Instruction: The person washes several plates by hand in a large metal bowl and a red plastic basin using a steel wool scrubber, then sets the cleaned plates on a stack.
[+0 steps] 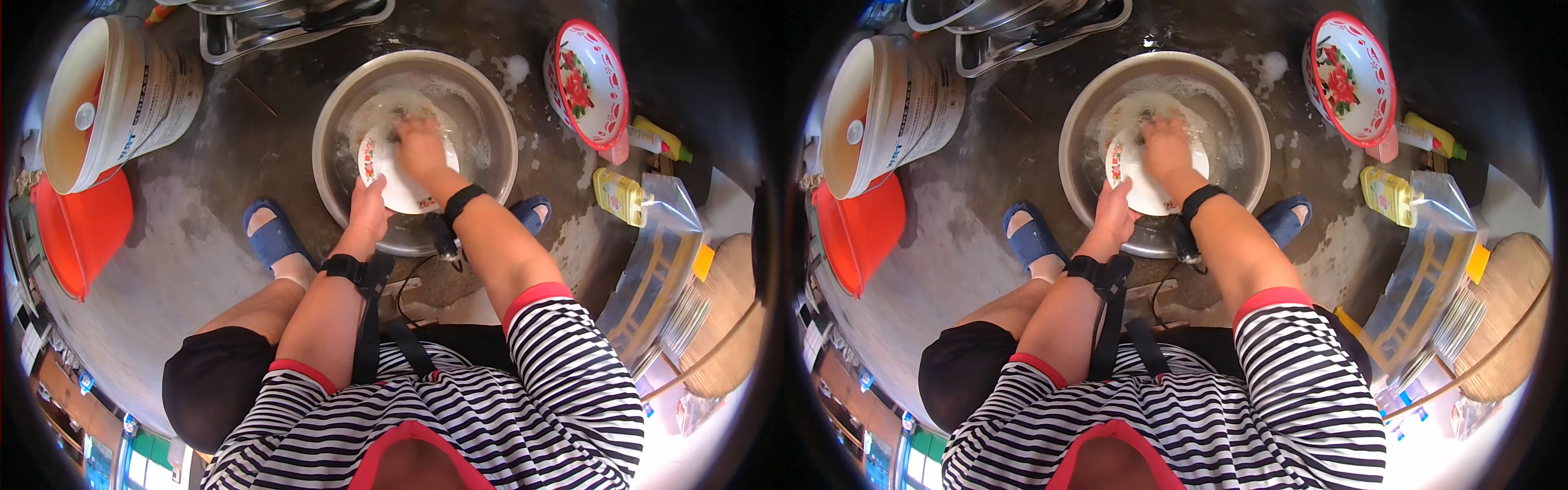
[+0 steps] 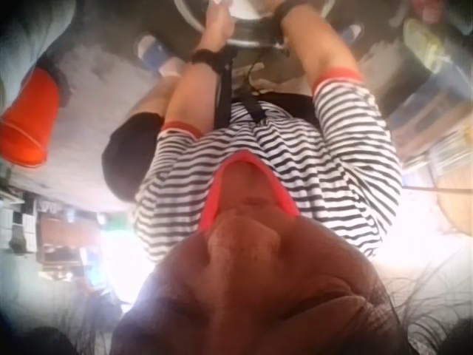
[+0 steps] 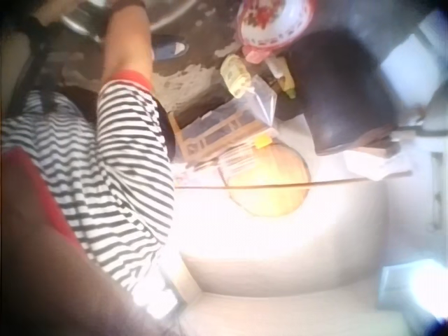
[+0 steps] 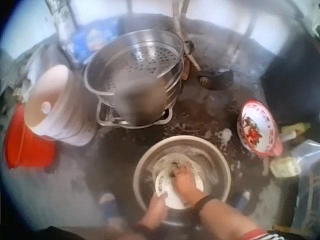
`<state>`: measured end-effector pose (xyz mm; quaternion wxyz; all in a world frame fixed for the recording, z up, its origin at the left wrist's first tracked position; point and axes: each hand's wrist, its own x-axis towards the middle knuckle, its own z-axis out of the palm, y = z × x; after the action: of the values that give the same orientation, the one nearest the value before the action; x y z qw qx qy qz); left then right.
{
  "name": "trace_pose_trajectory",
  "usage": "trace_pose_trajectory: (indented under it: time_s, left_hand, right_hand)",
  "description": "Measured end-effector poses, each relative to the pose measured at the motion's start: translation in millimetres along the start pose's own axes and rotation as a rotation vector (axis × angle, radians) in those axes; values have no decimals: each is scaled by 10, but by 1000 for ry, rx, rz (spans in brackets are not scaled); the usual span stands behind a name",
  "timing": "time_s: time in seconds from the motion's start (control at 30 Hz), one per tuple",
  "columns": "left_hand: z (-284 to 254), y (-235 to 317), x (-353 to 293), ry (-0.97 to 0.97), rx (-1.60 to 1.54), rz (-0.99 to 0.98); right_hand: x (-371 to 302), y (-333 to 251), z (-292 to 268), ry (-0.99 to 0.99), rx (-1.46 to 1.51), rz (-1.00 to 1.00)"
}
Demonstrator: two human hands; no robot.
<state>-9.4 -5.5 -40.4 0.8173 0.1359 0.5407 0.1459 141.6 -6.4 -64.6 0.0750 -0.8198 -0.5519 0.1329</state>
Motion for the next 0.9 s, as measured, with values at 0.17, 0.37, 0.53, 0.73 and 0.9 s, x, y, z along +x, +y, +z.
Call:
trace_pose_trajectory:
  time_s: [0.17, 0.37, 0.53, 0.73, 0.9]
  left_hand:
    - [-238, 10, 148, -91, -438, -188]
    - [-94, -26, 120, -20, -389, -102]
    - [-24, 50, 68, -37, -333, -126]
    - [-72, 27, 89, 49, -445, -120]
    - [-132, -91, 190, -12, -452, -45]
  right_hand:
    - [-427, -426, -194, -147, 480, -239]
    - [-771, 269, -507, -207, 197, -268]
    - [-267, 211, -94, -79, -39, -78]
    - [-701, -338, -277, -166, 345, -312]
    - [-865, 275, -458, -274, 36, -210]
